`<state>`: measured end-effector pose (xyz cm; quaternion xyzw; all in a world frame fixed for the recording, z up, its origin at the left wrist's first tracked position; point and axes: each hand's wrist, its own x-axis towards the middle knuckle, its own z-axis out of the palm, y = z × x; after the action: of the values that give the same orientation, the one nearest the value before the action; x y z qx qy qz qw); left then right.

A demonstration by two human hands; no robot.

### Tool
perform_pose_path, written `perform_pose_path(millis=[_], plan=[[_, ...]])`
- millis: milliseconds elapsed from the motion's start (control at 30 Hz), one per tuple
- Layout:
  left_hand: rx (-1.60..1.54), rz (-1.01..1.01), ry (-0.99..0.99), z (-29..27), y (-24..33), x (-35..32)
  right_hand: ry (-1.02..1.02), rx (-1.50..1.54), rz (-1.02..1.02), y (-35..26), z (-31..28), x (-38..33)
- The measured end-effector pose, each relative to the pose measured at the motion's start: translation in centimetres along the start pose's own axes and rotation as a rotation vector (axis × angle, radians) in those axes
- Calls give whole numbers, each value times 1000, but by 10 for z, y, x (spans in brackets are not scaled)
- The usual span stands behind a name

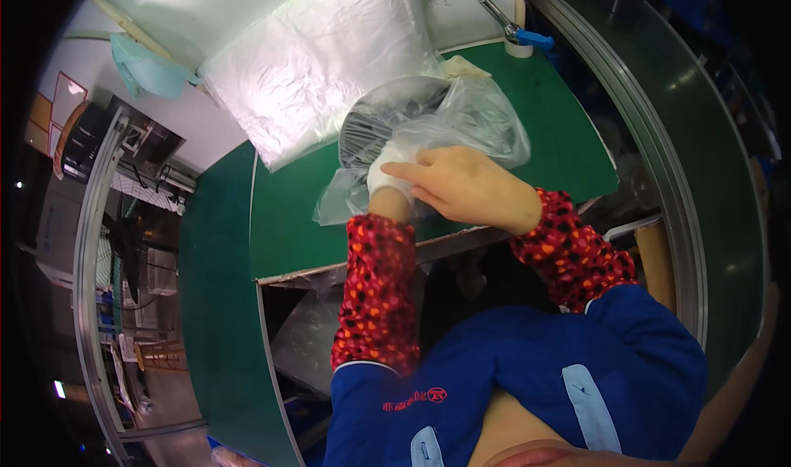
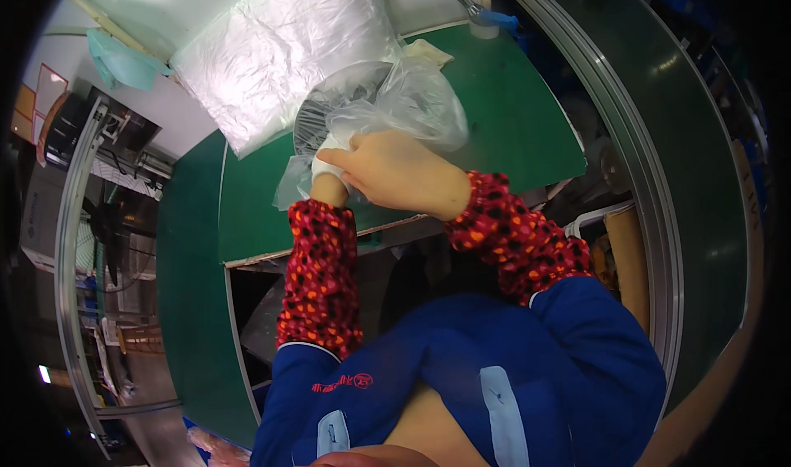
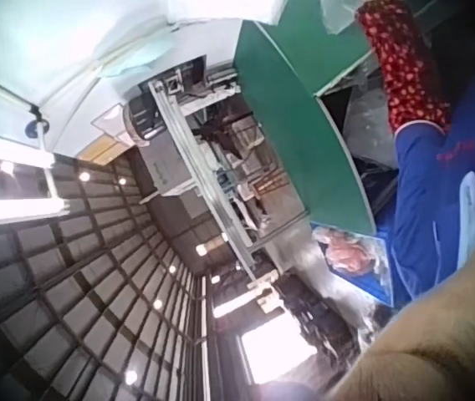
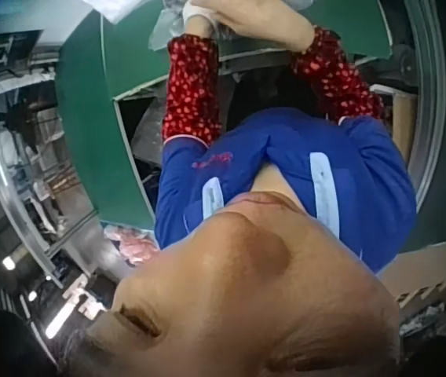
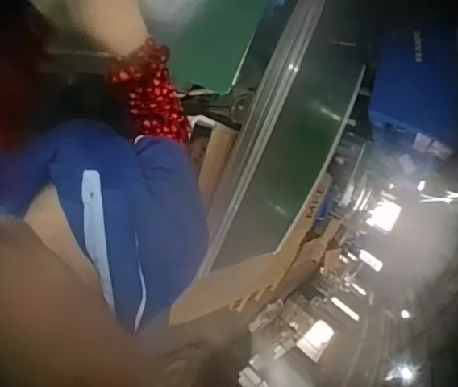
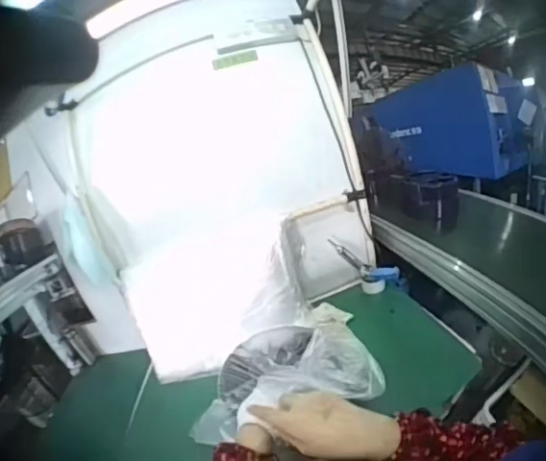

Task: The person takes plastic fan covers from a conveyor belt, wraps each fan cover inside a plastic bag by hand, and sets the bagged parts onto the side table.

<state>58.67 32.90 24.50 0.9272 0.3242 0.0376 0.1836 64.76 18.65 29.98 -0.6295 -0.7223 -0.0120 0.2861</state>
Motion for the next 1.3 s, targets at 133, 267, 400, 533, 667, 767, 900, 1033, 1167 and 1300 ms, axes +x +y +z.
perform_pose_path(millis=[133,267,400,533,667,767,900,1033,1167,1300], plan=[[69,53,-45,-5,9,16,452,174,-36,15,-15,-23],[198,-58,-148,-11,14,19,853,-4,245,40,-28,-61],[117,-109,-116,-6,15,22,537,31,527,77,-2,-94],[52,-124,-78,-7,12,14,298,-45,133,63,34,-70],[228,186,50,-12,14,-4,286,-160,0,63,62,-30],[32,158,220,15,-7,4,319,-67,27,69,76,-13],[-528,266,526,22,-20,-6,191,-193,94,74,73,-9],[-875,410,388,17,-39,-9,177,-251,26,70,69,6],[-683,491,341,14,-34,-17,21,-318,7,77,69,20],[-554,505,441,17,-34,-22,11,-338,22,81,75,20]])
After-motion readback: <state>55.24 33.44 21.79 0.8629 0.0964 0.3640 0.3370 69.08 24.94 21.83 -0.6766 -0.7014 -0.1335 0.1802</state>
